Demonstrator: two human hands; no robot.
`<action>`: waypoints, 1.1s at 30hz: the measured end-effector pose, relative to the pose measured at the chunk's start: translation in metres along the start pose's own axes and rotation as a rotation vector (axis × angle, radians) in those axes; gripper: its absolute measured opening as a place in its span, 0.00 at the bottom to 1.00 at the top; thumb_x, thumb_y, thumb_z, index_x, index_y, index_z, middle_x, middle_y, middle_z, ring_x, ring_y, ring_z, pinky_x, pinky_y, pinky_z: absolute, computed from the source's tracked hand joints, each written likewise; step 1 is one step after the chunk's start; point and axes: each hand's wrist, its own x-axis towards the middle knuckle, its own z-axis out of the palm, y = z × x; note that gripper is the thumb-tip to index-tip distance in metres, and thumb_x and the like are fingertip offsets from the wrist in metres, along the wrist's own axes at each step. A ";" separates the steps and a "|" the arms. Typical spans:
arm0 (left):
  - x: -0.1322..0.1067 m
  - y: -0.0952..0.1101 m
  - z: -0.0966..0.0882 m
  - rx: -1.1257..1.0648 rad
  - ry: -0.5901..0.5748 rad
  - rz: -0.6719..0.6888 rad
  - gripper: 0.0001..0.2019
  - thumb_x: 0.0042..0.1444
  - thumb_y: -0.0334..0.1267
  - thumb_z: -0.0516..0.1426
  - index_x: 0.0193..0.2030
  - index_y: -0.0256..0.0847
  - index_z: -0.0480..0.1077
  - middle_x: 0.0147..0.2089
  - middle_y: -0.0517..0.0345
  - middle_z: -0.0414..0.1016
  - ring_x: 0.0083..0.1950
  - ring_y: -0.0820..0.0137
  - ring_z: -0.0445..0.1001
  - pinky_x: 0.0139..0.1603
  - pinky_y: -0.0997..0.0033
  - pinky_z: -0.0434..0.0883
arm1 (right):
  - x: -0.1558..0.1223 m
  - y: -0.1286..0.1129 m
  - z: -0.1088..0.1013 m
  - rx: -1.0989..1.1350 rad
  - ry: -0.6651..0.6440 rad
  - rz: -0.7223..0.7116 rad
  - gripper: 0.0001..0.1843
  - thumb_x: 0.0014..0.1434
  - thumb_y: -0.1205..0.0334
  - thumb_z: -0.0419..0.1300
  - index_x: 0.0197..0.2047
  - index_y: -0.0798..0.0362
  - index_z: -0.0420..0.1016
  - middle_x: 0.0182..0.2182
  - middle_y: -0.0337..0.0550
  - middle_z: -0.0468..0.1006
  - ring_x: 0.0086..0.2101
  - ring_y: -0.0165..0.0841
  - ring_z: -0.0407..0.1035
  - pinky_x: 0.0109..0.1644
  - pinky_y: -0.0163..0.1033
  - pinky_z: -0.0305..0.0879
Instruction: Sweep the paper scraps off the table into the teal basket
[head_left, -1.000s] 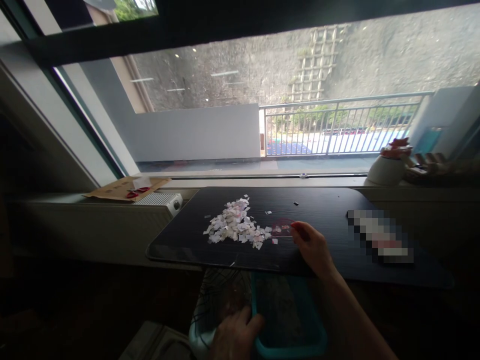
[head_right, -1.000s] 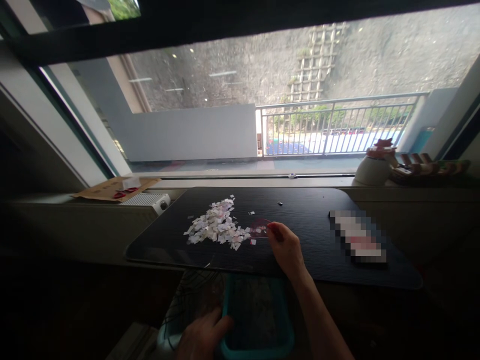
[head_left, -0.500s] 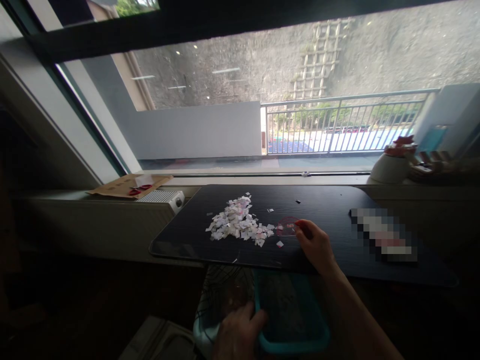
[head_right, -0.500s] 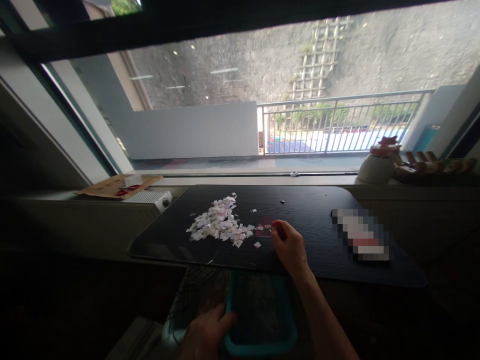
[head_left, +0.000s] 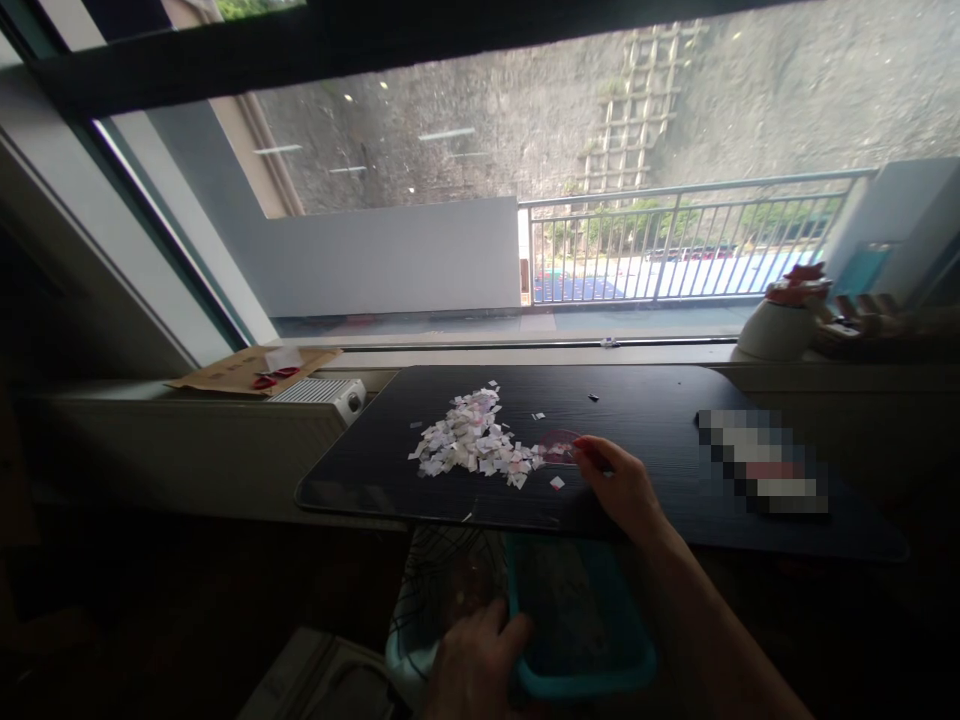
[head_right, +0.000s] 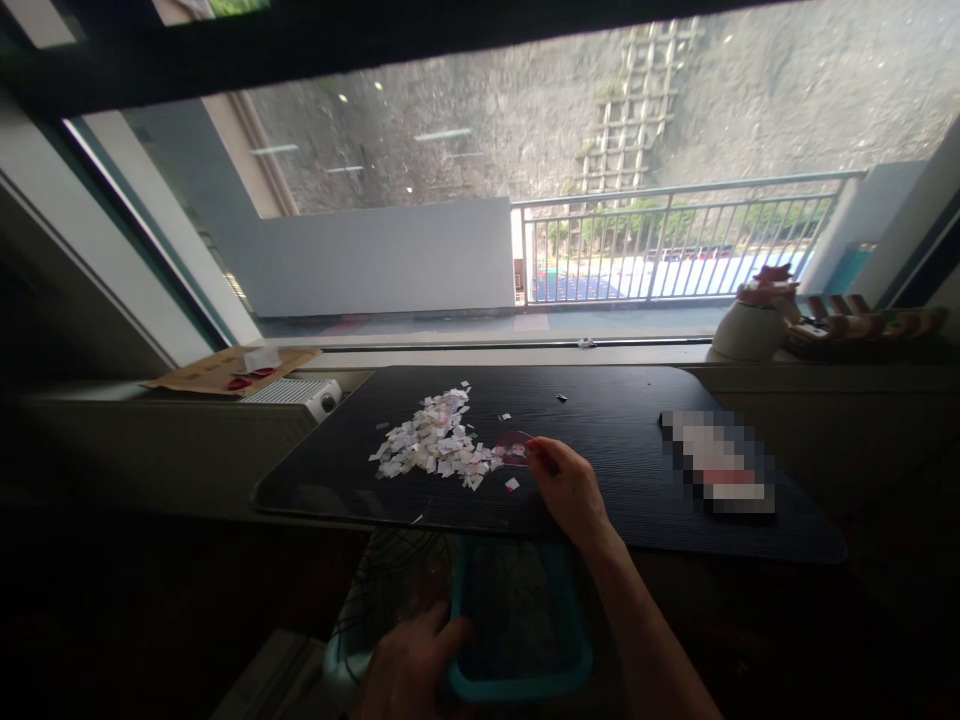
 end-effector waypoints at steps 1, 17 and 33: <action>0.000 0.000 0.000 0.001 0.003 -0.001 0.15 0.40 0.38 0.62 0.37 0.46 0.67 0.39 0.58 0.68 0.39 0.62 0.70 0.36 0.69 0.63 | 0.000 0.000 0.000 -0.008 0.000 0.002 0.14 0.55 0.54 0.56 0.40 0.53 0.76 0.33 0.45 0.80 0.31 0.35 0.73 0.37 0.39 0.70; -0.002 0.001 -0.001 -0.015 0.031 -0.002 0.15 0.41 0.37 0.63 0.38 0.45 0.67 0.39 0.58 0.68 0.38 0.62 0.70 0.37 0.67 0.63 | 0.000 0.000 0.000 -0.052 0.074 0.029 0.14 0.56 0.55 0.55 0.40 0.54 0.75 0.33 0.47 0.79 0.32 0.36 0.73 0.39 0.42 0.69; 0.001 -0.006 0.003 -0.072 -0.022 0.021 0.14 0.41 0.38 0.60 0.38 0.45 0.68 0.39 0.56 0.68 0.38 0.61 0.70 0.35 0.67 0.64 | 0.000 -0.004 0.000 -0.059 -0.019 -0.033 0.13 0.55 0.56 0.55 0.39 0.52 0.76 0.31 0.42 0.79 0.29 0.32 0.72 0.35 0.36 0.69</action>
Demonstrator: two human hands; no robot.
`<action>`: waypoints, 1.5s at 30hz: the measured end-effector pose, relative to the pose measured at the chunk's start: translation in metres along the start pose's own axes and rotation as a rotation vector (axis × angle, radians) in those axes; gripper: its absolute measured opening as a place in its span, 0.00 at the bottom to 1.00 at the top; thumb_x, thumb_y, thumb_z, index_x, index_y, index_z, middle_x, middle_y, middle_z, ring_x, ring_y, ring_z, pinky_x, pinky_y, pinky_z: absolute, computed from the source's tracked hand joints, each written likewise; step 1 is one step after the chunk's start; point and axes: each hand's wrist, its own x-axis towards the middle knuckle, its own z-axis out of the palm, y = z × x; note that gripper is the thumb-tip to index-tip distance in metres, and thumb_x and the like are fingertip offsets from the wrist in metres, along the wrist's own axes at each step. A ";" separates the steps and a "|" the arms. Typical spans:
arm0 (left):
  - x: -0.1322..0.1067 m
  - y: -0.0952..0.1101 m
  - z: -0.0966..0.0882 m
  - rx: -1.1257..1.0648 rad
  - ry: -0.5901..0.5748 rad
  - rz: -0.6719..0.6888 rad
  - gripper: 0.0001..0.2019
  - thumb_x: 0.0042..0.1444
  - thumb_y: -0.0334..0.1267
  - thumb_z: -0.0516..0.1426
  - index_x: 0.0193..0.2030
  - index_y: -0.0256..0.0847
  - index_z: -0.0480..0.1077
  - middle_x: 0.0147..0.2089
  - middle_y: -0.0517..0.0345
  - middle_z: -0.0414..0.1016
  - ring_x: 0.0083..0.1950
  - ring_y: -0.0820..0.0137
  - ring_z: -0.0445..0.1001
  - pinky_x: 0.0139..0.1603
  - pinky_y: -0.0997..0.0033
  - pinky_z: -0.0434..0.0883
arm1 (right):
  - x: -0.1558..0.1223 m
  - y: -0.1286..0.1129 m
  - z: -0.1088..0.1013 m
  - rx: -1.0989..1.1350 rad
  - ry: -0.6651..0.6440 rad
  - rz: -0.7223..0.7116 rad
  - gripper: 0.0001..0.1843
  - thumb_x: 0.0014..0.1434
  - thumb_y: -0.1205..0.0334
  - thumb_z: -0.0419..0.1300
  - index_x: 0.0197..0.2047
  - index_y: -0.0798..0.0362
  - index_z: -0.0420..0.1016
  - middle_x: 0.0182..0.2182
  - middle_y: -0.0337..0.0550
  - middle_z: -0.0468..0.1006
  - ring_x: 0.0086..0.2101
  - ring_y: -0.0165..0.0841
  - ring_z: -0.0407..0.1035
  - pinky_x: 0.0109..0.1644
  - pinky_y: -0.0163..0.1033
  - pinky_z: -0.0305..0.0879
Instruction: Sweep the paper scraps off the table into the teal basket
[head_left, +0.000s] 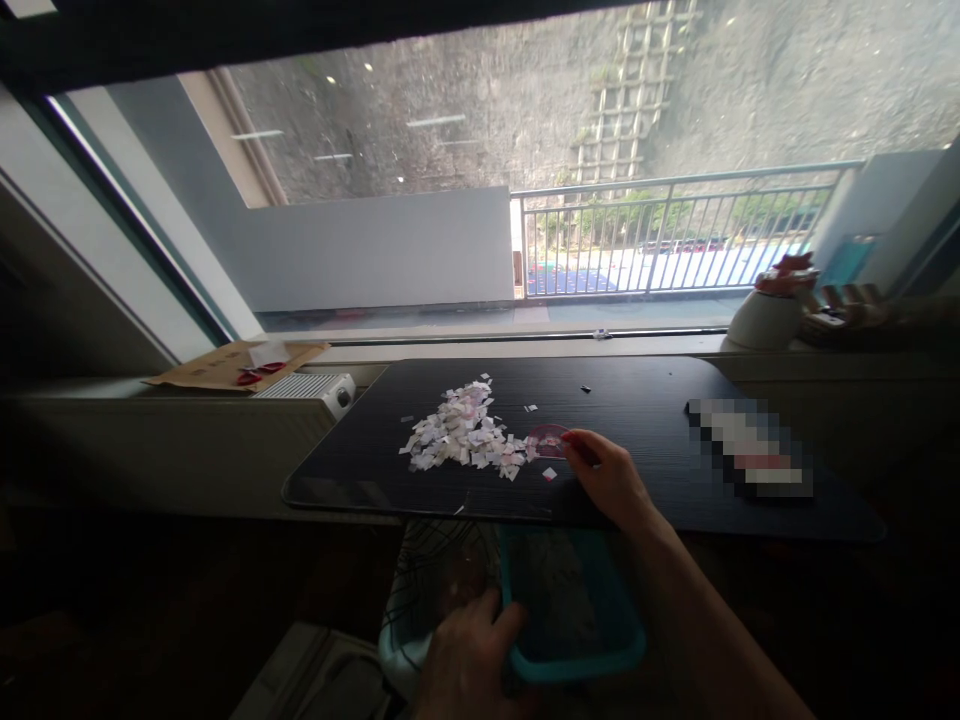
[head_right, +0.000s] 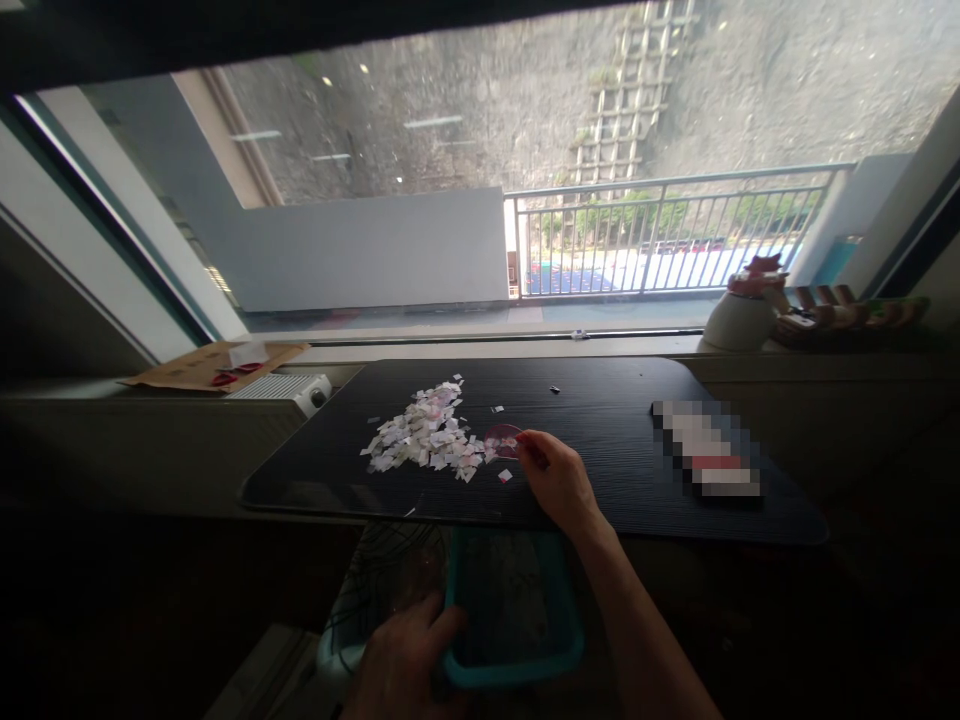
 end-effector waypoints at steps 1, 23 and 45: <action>0.000 -0.001 0.000 0.001 -0.008 0.006 0.14 0.41 0.39 0.60 0.38 0.45 0.68 0.39 0.56 0.68 0.38 0.60 0.70 0.34 0.67 0.64 | 0.000 -0.001 0.000 -0.003 -0.010 -0.003 0.12 0.55 0.57 0.55 0.39 0.52 0.76 0.30 0.41 0.79 0.29 0.32 0.72 0.34 0.36 0.69; -0.004 0.005 -0.002 0.026 0.050 -0.014 0.14 0.42 0.37 0.60 0.39 0.45 0.68 0.39 0.55 0.68 0.39 0.61 0.70 0.36 0.68 0.63 | -0.001 -0.003 -0.001 0.025 -0.026 -0.005 0.12 0.56 0.57 0.54 0.38 0.52 0.75 0.31 0.43 0.79 0.30 0.33 0.72 0.35 0.38 0.69; -0.003 0.008 -0.005 0.007 0.057 -0.007 0.14 0.42 0.36 0.61 0.39 0.44 0.68 0.39 0.56 0.67 0.39 0.61 0.69 0.36 0.67 0.61 | -0.003 0.000 -0.004 0.066 0.025 0.051 0.09 0.53 0.60 0.55 0.35 0.53 0.74 0.31 0.43 0.79 0.30 0.33 0.72 0.34 0.36 0.69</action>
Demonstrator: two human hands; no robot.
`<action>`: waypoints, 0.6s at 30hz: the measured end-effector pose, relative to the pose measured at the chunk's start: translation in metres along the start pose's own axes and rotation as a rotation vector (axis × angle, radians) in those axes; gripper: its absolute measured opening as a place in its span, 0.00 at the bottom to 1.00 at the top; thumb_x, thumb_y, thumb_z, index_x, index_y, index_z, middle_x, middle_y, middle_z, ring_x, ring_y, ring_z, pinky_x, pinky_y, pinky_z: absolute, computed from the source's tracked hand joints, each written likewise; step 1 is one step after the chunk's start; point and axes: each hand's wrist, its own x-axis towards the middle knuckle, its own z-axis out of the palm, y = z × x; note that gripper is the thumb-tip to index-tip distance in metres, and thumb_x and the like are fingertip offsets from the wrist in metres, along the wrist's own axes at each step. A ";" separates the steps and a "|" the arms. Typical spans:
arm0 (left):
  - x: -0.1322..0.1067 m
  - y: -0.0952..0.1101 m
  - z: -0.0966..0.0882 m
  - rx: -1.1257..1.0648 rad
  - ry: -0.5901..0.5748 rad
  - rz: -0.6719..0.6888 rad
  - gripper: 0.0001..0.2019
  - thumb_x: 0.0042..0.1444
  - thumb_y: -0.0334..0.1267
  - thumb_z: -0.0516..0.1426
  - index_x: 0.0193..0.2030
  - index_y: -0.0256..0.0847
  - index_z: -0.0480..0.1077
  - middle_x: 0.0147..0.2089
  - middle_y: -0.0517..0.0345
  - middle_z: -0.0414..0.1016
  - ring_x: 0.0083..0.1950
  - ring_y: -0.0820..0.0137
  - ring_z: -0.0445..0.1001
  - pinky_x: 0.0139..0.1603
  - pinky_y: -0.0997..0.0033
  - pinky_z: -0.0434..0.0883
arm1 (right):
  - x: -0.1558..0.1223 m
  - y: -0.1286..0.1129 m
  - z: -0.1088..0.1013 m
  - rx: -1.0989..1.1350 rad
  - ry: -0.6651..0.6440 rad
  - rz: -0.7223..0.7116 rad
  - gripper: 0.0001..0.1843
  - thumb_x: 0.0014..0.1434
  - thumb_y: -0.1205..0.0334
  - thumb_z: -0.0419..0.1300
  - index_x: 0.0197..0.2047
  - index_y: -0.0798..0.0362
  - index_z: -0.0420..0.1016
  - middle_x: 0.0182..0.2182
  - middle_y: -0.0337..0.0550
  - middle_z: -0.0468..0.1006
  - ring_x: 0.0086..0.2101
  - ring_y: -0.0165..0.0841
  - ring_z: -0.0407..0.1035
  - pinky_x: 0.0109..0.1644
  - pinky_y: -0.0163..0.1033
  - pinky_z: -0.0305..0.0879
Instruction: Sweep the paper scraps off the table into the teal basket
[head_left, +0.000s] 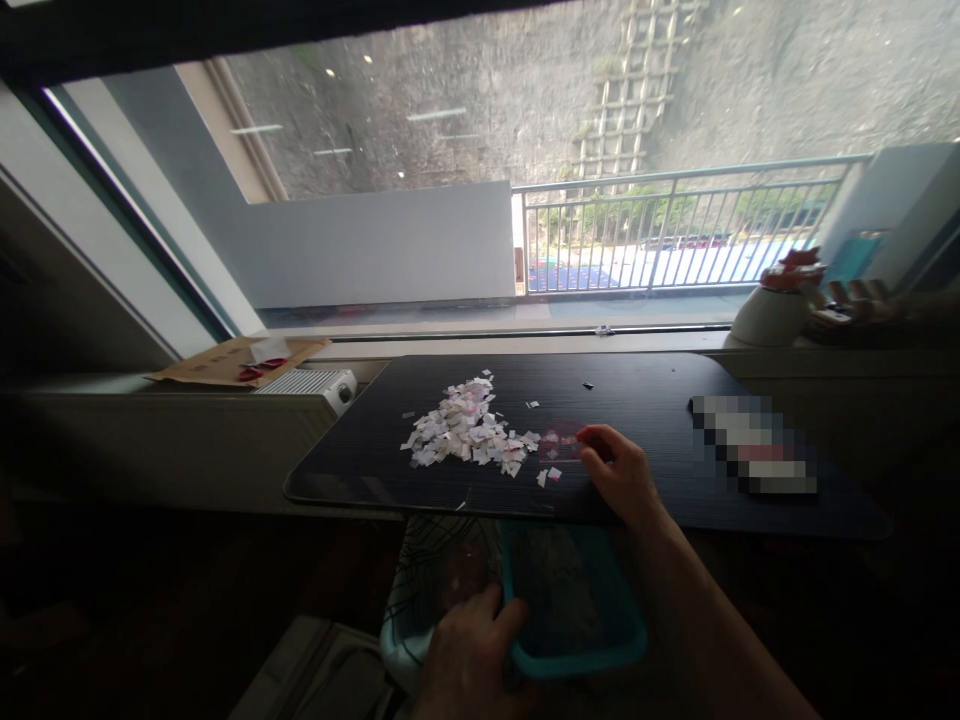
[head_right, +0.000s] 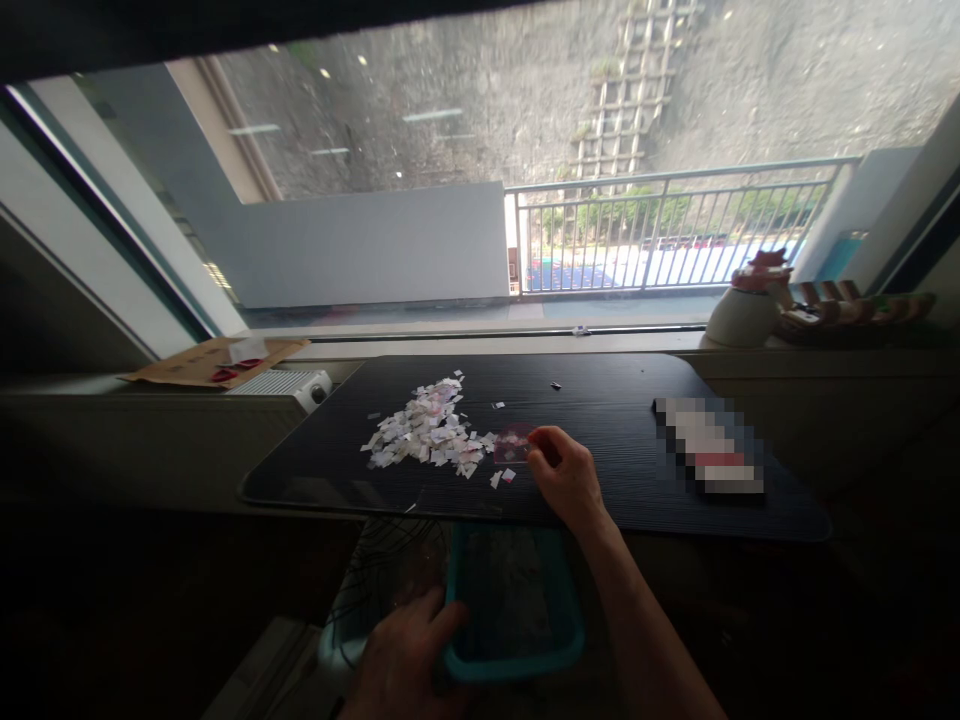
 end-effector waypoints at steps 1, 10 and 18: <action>0.000 0.001 -0.001 0.004 0.007 -0.002 0.14 0.42 0.36 0.61 0.38 0.44 0.68 0.38 0.56 0.67 0.39 0.61 0.69 0.36 0.67 0.61 | 0.001 0.000 0.001 0.003 0.009 -0.007 0.10 0.54 0.59 0.55 0.37 0.54 0.74 0.32 0.43 0.79 0.31 0.33 0.72 0.36 0.37 0.69; 0.001 -0.005 0.002 -0.013 -0.034 0.014 0.13 0.43 0.38 0.60 0.38 0.45 0.68 0.39 0.55 0.67 0.38 0.61 0.69 0.34 0.67 0.61 | 0.002 0.002 0.003 -0.040 -0.007 -0.015 0.10 0.54 0.59 0.56 0.37 0.53 0.75 0.31 0.43 0.79 0.30 0.34 0.72 0.35 0.38 0.68; 0.001 -0.004 0.002 -0.033 -0.014 0.011 0.13 0.42 0.36 0.60 0.38 0.45 0.68 0.38 0.56 0.67 0.37 0.61 0.69 0.34 0.66 0.61 | 0.001 -0.002 -0.001 -0.028 -0.009 0.020 0.09 0.52 0.61 0.56 0.35 0.53 0.74 0.29 0.42 0.79 0.29 0.34 0.72 0.34 0.37 0.68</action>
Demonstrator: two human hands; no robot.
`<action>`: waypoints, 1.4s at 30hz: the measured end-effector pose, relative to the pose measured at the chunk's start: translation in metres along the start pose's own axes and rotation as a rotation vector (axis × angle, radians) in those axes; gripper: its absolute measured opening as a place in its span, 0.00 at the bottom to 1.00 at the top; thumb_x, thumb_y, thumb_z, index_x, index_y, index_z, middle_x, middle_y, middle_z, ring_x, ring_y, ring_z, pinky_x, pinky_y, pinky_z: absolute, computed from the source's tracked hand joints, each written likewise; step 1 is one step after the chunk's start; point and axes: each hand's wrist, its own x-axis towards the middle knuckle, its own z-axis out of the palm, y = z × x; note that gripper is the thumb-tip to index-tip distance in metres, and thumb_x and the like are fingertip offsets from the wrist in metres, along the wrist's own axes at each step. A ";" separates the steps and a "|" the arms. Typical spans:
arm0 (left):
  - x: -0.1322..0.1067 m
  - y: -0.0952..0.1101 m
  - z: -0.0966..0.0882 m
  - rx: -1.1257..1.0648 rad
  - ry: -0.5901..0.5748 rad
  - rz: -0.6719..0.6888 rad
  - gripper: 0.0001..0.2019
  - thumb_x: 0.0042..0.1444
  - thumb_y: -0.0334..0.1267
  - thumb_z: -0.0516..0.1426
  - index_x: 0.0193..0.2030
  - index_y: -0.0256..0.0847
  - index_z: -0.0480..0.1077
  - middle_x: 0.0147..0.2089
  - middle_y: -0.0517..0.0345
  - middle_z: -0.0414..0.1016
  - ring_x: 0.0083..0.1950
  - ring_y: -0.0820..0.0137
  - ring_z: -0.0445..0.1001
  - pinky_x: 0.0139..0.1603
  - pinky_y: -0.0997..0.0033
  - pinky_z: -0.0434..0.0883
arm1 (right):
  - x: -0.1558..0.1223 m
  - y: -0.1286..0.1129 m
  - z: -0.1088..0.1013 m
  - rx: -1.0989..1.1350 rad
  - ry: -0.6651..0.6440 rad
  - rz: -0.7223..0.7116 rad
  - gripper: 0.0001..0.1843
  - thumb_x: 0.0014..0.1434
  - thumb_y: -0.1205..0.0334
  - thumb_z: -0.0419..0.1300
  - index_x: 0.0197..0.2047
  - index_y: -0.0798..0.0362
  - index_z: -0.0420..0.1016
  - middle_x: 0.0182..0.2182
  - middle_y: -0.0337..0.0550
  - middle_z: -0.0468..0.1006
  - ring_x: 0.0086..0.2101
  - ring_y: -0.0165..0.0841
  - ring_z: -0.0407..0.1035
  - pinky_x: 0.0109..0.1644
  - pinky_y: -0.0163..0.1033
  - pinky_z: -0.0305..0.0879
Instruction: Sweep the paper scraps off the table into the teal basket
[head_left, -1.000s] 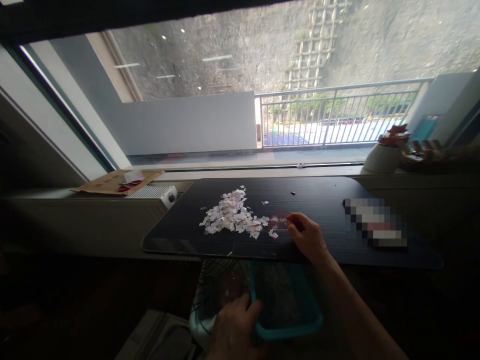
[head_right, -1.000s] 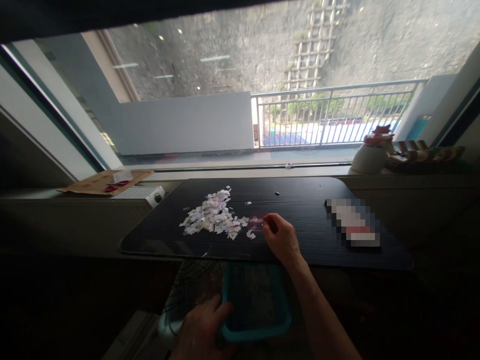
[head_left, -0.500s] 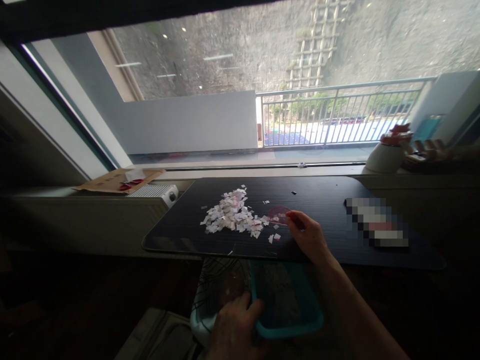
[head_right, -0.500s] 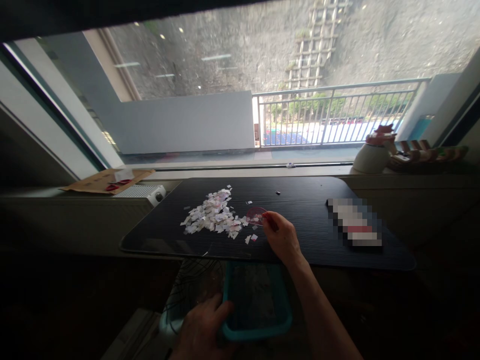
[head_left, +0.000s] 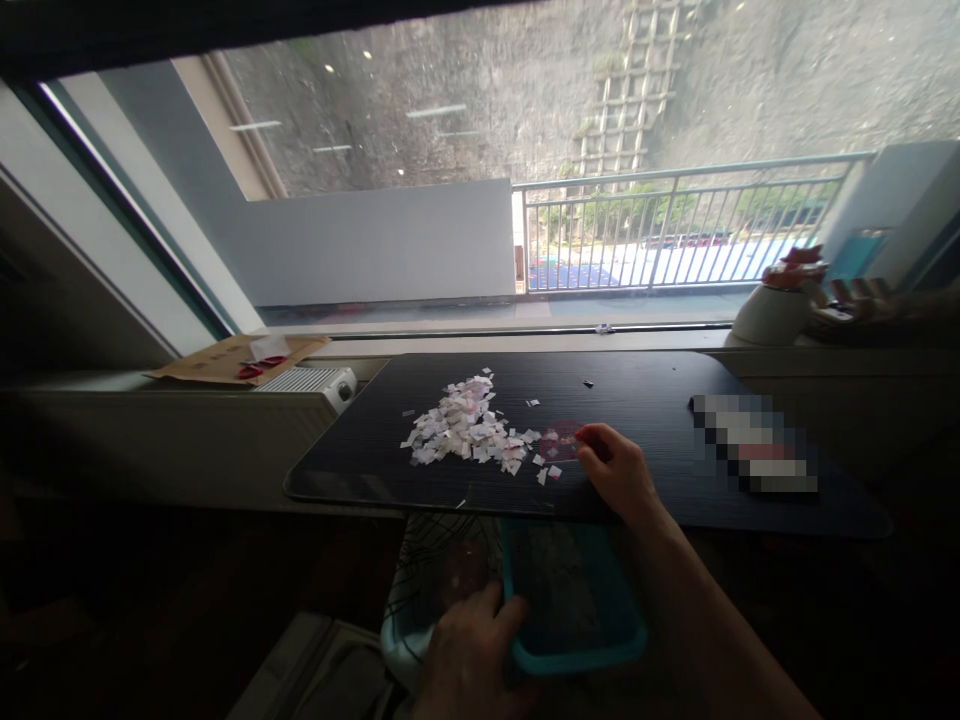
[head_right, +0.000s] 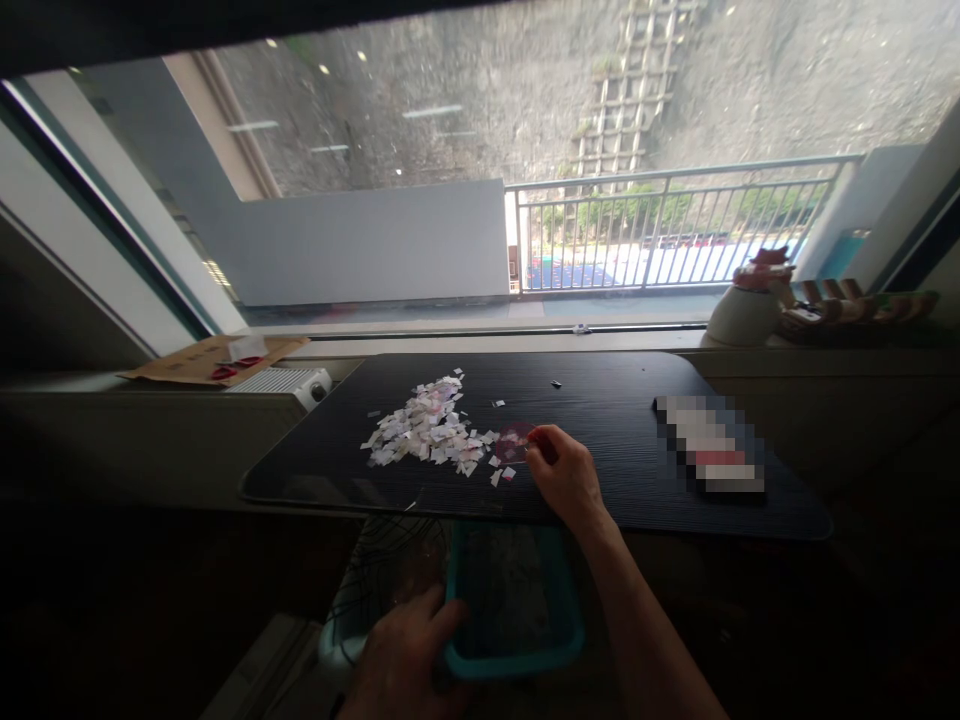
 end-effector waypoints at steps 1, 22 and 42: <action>0.000 -0.002 0.001 -0.008 -0.009 0.007 0.13 0.42 0.37 0.59 0.38 0.45 0.68 0.38 0.55 0.67 0.37 0.60 0.69 0.34 0.66 0.61 | 0.000 0.000 0.000 0.006 0.000 0.006 0.09 0.51 0.61 0.55 0.34 0.53 0.74 0.29 0.42 0.78 0.29 0.34 0.72 0.33 0.37 0.68; -0.001 0.000 -0.001 0.007 0.014 0.014 0.13 0.43 0.37 0.57 0.39 0.45 0.68 0.38 0.56 0.68 0.38 0.62 0.69 0.34 0.67 0.62 | -0.002 -0.003 -0.003 -0.006 0.004 0.013 0.08 0.51 0.62 0.55 0.34 0.53 0.74 0.28 0.41 0.78 0.29 0.33 0.72 0.33 0.37 0.67; -0.004 -0.002 0.001 -0.005 0.046 0.016 0.14 0.45 0.39 0.59 0.41 0.45 0.68 0.39 0.54 0.68 0.38 0.58 0.69 0.36 0.63 0.63 | -0.062 -0.004 -0.031 -0.135 0.036 -0.239 0.04 0.60 0.64 0.54 0.39 0.50 0.69 0.32 0.41 0.75 0.31 0.31 0.71 0.36 0.35 0.68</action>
